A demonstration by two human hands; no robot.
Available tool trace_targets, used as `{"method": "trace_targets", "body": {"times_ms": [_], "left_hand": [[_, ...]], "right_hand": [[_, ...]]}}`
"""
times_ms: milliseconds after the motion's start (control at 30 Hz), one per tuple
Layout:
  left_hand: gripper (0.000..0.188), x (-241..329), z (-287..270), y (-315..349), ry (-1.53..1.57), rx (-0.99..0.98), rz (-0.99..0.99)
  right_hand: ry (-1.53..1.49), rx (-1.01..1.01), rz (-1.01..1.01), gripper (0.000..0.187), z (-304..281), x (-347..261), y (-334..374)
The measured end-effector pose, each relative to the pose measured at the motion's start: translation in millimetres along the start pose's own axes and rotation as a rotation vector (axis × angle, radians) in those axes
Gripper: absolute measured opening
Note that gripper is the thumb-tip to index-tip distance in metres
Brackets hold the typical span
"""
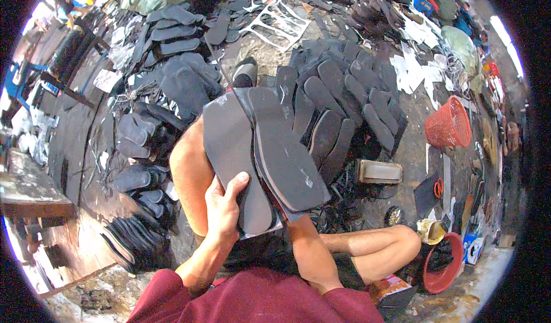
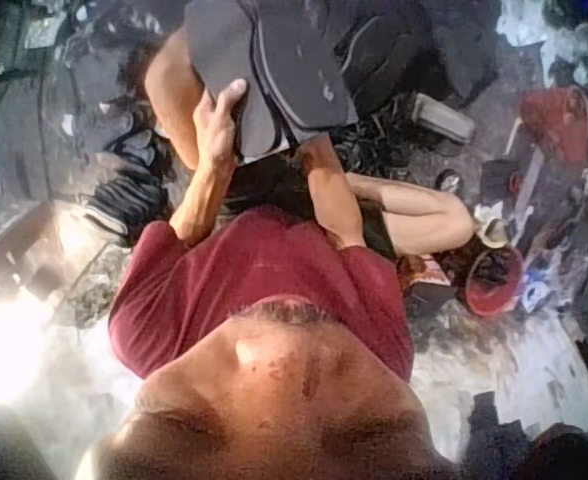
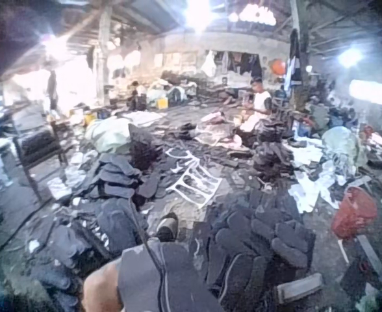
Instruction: The person sits on the floor and uses a curved knife to trim the edges of black rubber shoe insoles. They repeatedly pick up insoles, shave off excess material, and place the trimmed pieces aside.
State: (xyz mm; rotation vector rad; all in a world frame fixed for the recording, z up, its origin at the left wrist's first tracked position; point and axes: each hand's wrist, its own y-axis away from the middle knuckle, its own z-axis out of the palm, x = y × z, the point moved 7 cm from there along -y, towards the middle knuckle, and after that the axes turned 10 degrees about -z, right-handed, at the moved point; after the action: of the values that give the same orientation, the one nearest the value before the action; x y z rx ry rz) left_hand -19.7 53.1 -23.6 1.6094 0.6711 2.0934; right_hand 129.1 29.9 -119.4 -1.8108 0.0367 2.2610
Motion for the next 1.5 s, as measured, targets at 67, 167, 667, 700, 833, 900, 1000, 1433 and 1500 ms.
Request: {"method": "trace_targets", "body": {"times_ms": [67, 167, 667, 700, 833, 900, 1000, 1433, 1500], "left_hand": [[0.050, -4, -3, 3, -0.043, -0.014, 0.009], [0.053, -8, -14, 13, -0.151, -0.132, 0.035], [0.045, -1, -51, 28, 0.046, -0.284, -0.244], [0.046, -2, -52, 27, 0.019, -0.286, -0.237], [0.045, 1, -53, 23, -0.060, -0.336, -0.284], [0.042, 1, -54, 22, -0.158, -0.332, -0.286], [0.037, 4, -56, 18, -0.220, -0.359, -0.279], [0.040, -5, -44, 26, -0.496, -0.504, -0.438], [0.057, -3, -26, 29, -0.534, -0.638, -0.336]], "right_hand": [[0.099, -0.027, -0.006, 0.052, -7, -17, -11], [0.266, -0.044, 0.005, 0.050, -25, -48, -2], [0.686, -0.070, -0.124, 0.026, -27, -57, 152], [0.616, -0.071, -0.056, 0.025, -31, -56, 148], [-0.251, 0.312, 0.590, 0.037, -46, -70, 129], [-0.057, 0.145, 0.544, 0.038, -67, -89, 114], [0.523, -0.333, 0.224, 0.039, -62, -134, 57], [0.673, -1.138, -0.033, 0.045, 38, -153, -70], [0.594, -1.067, 0.103, 0.046, 16, -161, -62]]}}
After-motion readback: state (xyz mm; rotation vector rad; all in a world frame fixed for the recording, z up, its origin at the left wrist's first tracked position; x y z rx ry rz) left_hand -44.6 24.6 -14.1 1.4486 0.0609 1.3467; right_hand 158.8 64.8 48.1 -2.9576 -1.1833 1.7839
